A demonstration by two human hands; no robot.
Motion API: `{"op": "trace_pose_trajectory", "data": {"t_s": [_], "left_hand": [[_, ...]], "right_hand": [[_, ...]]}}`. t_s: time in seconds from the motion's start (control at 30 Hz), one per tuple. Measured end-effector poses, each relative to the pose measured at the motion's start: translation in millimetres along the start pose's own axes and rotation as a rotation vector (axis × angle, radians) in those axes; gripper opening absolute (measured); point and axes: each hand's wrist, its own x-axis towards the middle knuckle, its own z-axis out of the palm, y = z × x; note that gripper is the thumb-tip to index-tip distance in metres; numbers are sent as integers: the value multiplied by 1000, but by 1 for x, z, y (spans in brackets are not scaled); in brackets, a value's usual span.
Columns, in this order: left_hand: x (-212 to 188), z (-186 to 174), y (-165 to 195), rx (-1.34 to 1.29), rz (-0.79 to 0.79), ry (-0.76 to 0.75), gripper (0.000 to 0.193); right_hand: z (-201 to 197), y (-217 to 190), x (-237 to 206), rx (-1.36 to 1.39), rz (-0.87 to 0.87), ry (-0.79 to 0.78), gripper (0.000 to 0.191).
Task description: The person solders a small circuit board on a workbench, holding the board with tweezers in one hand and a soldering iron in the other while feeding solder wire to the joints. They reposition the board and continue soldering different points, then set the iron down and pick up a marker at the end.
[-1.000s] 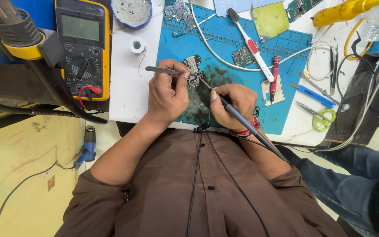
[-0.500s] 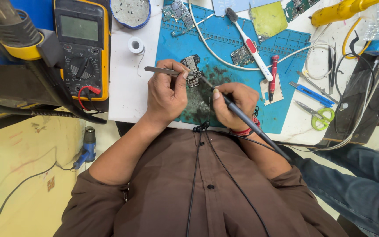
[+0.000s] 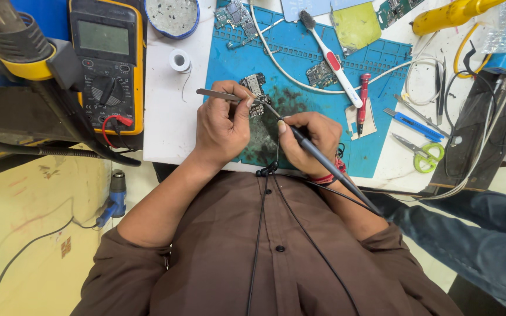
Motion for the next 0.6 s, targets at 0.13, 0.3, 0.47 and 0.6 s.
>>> {"op": "trace_pose_trajectory", "data": {"t_s": [0.13, 0.3, 0.47, 0.6], "left_hand": [[0, 0, 0, 7, 5, 8, 16], [-1, 0, -1, -33, -15, 20, 16], [-1, 0, -1, -37, -14, 22, 16], [-2, -1, 0, -33, -20, 16, 15]], "right_hand": [[0, -1, 2, -7, 4, -19, 11], [0, -3, 2, -10, -5, -30, 10], [1, -3, 3, 0, 14, -24, 10], [1, -3, 3, 2, 4, -27, 10]]}}
